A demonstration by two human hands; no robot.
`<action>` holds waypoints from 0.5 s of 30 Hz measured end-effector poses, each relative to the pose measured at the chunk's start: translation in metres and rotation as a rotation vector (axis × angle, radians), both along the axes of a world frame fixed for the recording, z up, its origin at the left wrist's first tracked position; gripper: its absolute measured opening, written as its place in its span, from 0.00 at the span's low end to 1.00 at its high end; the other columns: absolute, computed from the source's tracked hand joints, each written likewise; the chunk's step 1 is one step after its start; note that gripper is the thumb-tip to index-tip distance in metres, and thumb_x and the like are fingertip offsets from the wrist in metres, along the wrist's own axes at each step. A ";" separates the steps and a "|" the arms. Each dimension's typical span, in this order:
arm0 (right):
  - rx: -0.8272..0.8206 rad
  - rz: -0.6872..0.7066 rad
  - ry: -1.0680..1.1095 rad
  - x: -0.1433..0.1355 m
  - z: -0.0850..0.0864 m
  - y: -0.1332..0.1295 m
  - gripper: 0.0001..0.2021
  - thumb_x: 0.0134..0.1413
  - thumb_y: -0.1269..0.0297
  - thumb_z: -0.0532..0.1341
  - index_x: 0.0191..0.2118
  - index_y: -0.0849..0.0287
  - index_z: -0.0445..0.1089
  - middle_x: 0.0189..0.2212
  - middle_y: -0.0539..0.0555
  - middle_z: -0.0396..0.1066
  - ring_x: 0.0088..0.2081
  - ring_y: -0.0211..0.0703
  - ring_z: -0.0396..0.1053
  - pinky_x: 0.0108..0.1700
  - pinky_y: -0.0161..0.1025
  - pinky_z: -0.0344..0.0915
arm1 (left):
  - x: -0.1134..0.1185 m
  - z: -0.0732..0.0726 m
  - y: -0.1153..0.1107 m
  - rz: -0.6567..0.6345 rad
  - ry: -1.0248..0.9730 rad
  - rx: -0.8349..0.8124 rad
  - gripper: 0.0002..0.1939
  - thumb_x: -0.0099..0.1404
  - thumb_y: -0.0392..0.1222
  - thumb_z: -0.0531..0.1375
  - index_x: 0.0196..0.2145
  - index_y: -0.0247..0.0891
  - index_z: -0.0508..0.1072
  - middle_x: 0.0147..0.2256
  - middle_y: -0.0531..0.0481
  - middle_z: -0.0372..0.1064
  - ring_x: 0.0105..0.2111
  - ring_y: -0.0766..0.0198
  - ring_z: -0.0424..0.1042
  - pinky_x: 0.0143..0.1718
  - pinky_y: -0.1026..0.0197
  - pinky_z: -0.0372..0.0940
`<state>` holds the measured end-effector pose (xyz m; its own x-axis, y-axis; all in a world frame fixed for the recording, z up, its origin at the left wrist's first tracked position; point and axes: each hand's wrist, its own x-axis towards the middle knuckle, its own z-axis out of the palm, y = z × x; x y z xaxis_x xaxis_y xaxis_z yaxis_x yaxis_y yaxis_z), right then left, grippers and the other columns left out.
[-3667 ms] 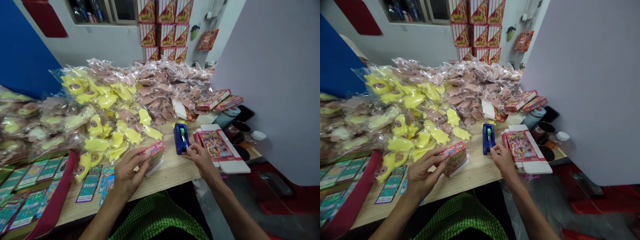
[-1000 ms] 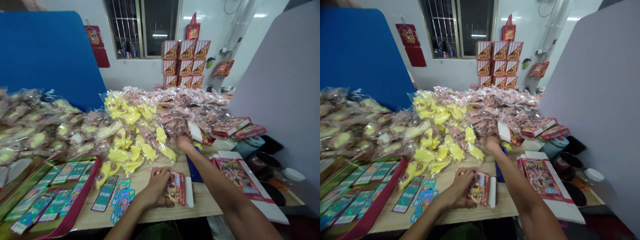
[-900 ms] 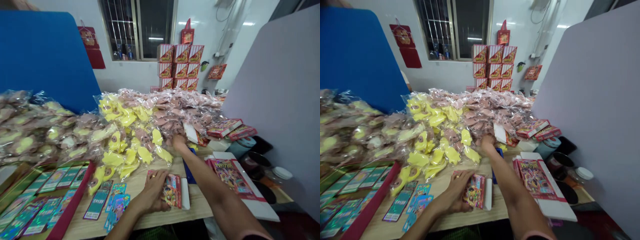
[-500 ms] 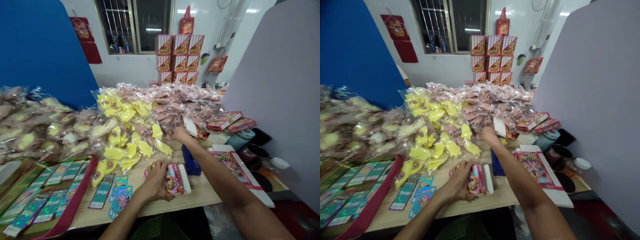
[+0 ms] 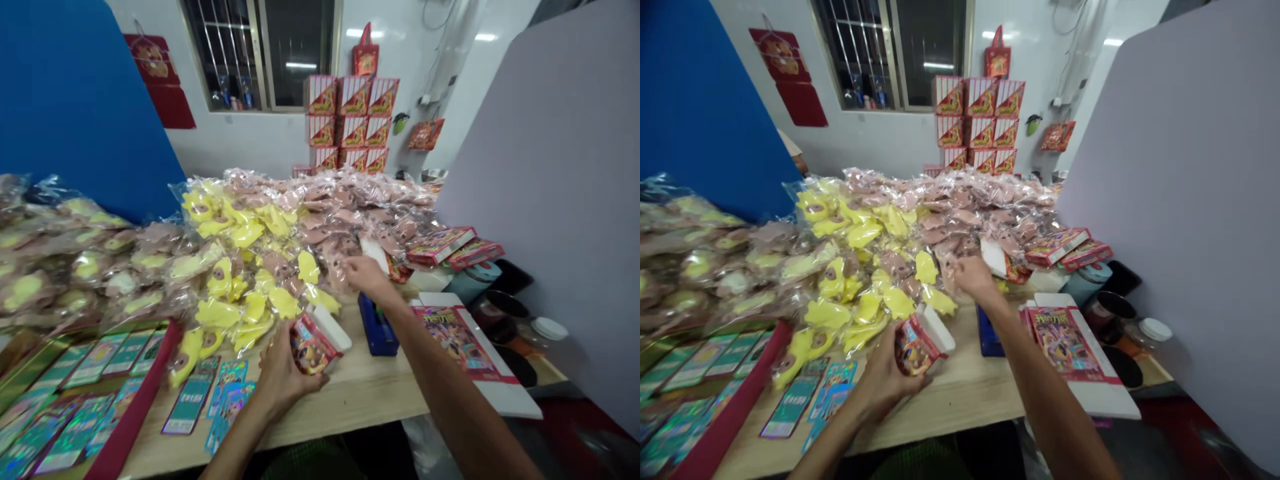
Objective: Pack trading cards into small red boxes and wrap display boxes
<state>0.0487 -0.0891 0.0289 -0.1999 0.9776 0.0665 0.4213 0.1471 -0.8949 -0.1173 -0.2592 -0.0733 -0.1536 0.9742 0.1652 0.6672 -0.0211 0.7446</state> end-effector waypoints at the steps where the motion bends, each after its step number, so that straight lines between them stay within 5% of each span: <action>1: -0.013 0.046 0.058 0.005 -0.002 -0.011 0.20 0.70 0.49 0.57 0.33 0.60 0.70 0.26 0.48 0.68 0.28 0.37 0.69 0.32 0.34 0.68 | -0.001 0.004 0.001 0.013 -0.027 -0.017 0.47 0.44 0.45 0.75 0.60 0.42 0.61 0.50 0.45 0.71 0.51 0.44 0.72 0.56 0.39 0.63; 5: -0.003 0.170 0.222 0.020 -0.015 -0.053 0.21 0.56 0.41 0.62 0.33 0.55 0.67 0.25 0.48 0.66 0.27 0.41 0.65 0.31 0.37 0.67 | 0.002 0.017 0.003 0.021 -0.101 -0.026 0.52 0.40 0.43 0.77 0.61 0.41 0.60 0.53 0.44 0.68 0.53 0.45 0.69 0.59 0.40 0.61; 9: 0.342 0.056 0.076 0.026 -0.029 -0.084 0.17 0.60 0.50 0.63 0.27 0.54 0.64 0.27 0.50 0.65 0.30 0.43 0.62 0.34 0.39 0.63 | 0.009 0.026 -0.002 0.051 -0.082 0.035 0.52 0.41 0.42 0.75 0.61 0.41 0.57 0.53 0.43 0.66 0.54 0.43 0.68 0.61 0.37 0.59; 15: 0.517 0.268 -0.106 0.031 -0.046 -0.111 0.13 0.68 0.59 0.56 0.44 0.55 0.78 0.56 0.62 0.70 0.58 0.57 0.68 0.58 0.54 0.65 | 0.018 0.022 -0.015 0.062 -0.048 0.161 0.52 0.45 0.40 0.71 0.64 0.45 0.51 0.58 0.41 0.60 0.59 0.42 0.64 0.61 0.38 0.59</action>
